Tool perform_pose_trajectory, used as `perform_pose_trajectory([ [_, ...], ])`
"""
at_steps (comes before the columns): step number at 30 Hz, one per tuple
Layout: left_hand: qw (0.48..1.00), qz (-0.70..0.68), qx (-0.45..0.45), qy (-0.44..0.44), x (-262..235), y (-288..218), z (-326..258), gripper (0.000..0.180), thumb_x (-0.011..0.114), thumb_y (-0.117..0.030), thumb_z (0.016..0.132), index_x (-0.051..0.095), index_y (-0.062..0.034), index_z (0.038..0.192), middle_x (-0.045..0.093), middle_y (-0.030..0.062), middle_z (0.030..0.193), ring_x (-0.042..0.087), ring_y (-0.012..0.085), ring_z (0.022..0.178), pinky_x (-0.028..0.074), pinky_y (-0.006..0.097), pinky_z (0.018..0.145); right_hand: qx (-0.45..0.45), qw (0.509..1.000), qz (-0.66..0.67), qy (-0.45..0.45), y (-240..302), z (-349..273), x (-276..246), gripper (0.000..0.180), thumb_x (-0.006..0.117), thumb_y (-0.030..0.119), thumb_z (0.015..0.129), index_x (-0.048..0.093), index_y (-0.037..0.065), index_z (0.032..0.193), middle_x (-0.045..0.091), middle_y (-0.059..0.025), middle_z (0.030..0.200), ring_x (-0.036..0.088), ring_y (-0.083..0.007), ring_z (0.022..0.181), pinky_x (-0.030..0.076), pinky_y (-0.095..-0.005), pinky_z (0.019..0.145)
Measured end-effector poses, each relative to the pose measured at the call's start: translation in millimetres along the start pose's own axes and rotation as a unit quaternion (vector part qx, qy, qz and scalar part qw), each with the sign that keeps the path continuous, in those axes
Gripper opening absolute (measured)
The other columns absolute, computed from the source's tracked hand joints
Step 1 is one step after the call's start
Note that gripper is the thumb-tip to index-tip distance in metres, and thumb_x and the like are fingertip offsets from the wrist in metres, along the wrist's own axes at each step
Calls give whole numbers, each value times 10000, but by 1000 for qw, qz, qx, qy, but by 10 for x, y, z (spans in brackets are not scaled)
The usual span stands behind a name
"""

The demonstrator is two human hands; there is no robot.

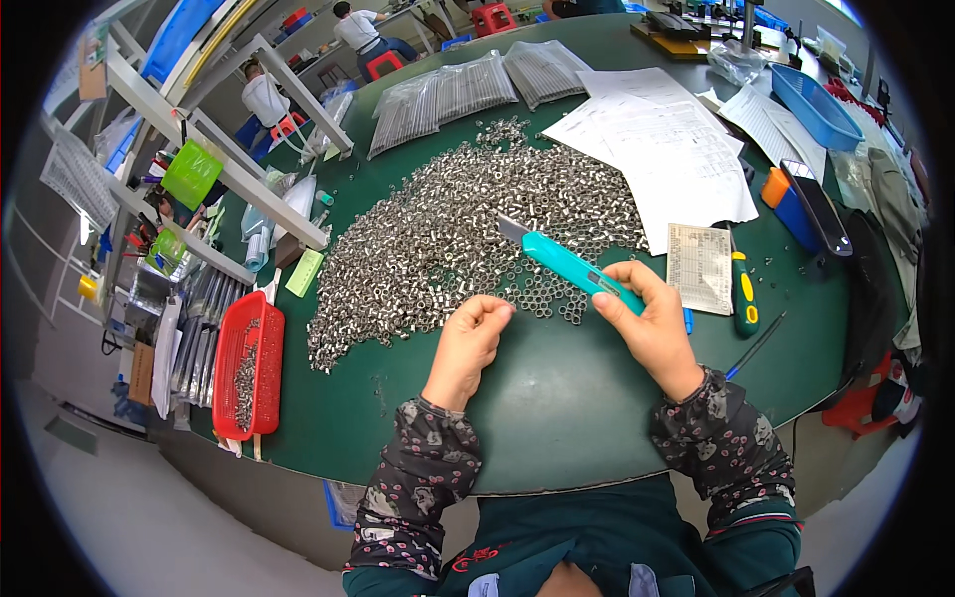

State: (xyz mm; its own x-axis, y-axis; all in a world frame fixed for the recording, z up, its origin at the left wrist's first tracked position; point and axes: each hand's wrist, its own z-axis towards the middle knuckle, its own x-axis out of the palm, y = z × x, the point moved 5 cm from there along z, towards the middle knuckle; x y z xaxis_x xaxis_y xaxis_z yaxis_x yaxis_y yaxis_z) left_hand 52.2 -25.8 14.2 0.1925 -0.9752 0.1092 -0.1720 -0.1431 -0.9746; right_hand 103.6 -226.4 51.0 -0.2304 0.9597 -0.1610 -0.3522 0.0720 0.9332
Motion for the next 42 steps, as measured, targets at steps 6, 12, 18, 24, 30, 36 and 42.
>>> perform_pose_trajectory([
  [6,902,412,130,-22,334,-47,84,128,608,-65,739,588,-26,859,448,-29,562,436,56,513,357,205,486,0,1000,5,3,33,-6,7,236,652,160,742,556,-1,885,609,-70,693,580,-91,647,446,-237,574],
  [12,798,548,247,-39,465,-83,91,115,606,-72,727,589,-17,826,588,106,773,592,244,682,461,311,613,-28,1000,7,0,54,-9,7,249,659,165,733,557,-8,879,616,-103,717,610,-135,676,462,-260,598],
  [18,992,-119,15,26,150,-9,65,45,480,-106,869,496,-75,897,376,-55,618,289,17,487,192,148,368,-37,999,-4,5,41,-9,40,241,657,171,732,560,-2,870,614,-105,708,599,-138,638,450,-257,577],
  [24,937,-343,-7,63,-229,64,-90,94,433,-130,891,485,-59,924,445,35,786,339,50,524,236,150,362,3,996,-40,82,-21,-77,167,259,670,216,708,576,15,843,572,-103,625,548,-158,535,409,-274,503],
  [30,939,-341,6,35,-380,127,-53,120,449,-137,888,510,-54,949,469,23,771,334,43,517,238,145,360,10,985,-90,144,-112,-100,270,279,674,247,693,596,19,833,566,-126,617,545,-192,521,415,-296,507],
  [36,947,-321,7,28,-404,138,-39,120,469,-132,881,524,-47,946,476,6,746,323,28,498,228,142,368,26,980,-97,173,-156,-121,308,295,666,267,696,602,12,829,558,-132,597,517,-192,482,406,-305,487],
  [42,957,-289,13,25,-374,130,-47,120,484,-143,876,532,-41,914,471,-5,715,314,22,477,227,143,366,41,977,-96,186,-132,-125,305,301,657,280,704,611,12,834,560,-135,599,514,-192,487,405,-310,491],
])
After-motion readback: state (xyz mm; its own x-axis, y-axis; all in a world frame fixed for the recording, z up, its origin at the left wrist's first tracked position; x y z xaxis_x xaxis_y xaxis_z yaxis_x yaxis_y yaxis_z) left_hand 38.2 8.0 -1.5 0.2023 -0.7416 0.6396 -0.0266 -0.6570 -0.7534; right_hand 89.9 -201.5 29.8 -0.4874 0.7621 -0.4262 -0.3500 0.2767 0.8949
